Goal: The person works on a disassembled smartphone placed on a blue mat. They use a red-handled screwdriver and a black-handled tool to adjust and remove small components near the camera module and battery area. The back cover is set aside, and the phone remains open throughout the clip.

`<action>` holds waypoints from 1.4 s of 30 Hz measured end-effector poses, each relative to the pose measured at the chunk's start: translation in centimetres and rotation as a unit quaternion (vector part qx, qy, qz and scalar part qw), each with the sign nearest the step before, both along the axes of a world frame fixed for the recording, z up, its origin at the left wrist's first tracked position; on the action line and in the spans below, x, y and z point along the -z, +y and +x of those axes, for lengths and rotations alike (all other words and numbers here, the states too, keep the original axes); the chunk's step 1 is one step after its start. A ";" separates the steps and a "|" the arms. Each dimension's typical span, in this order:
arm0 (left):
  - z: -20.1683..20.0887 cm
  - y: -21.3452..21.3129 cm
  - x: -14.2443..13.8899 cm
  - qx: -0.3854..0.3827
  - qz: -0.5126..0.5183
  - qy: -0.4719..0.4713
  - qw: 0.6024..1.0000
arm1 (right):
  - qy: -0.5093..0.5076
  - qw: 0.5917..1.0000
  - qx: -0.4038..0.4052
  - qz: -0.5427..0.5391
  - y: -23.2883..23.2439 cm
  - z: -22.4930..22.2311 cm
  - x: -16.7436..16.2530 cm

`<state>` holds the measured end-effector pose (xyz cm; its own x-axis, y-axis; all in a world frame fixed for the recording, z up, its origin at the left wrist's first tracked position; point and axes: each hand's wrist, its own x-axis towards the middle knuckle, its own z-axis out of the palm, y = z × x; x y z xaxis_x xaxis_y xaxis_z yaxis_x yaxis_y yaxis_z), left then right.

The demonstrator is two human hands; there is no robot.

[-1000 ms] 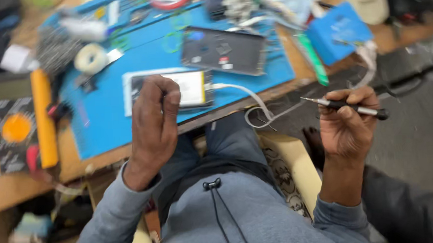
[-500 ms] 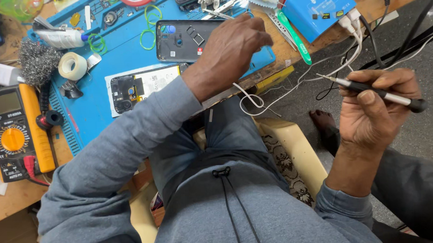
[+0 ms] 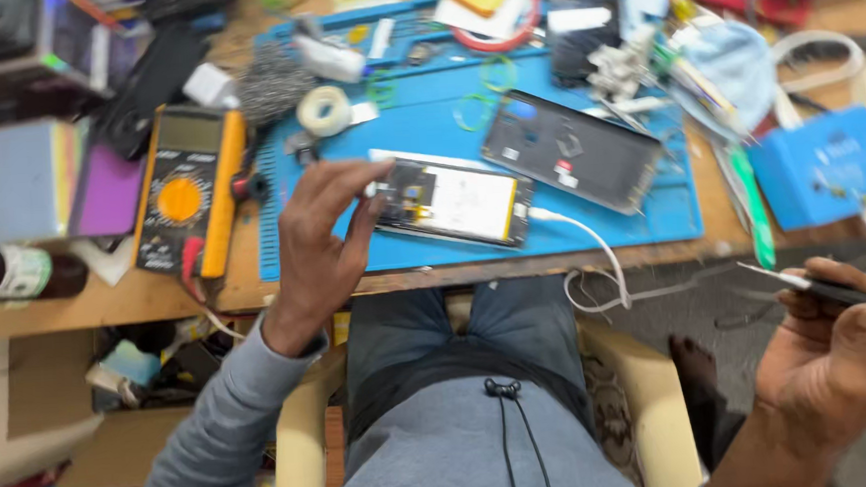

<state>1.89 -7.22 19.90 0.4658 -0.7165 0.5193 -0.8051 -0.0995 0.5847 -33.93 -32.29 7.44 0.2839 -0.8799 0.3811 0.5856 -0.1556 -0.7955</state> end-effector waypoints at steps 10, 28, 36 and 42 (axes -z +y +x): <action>1.8 5.0 6.2 -0.085 -0.054 0.013 0.995 | 0.264 0.939 -0.072 -0.209 -2.8 17.3 -10.9; 3.5 5.6 7.5 -0.086 -0.050 0.003 0.995 | 0.408 0.814 -0.099 -0.401 -8.9 32.6 -10.7; 3.6 5.5 8.6 -0.092 -0.053 0.017 0.994 | 0.404 0.833 -0.122 -0.357 -8.4 30.2 -11.9; 3.7 5.5 8.8 -0.089 -0.035 0.013 0.995 | 0.455 0.773 -0.057 -0.439 -7.9 29.6 -12.3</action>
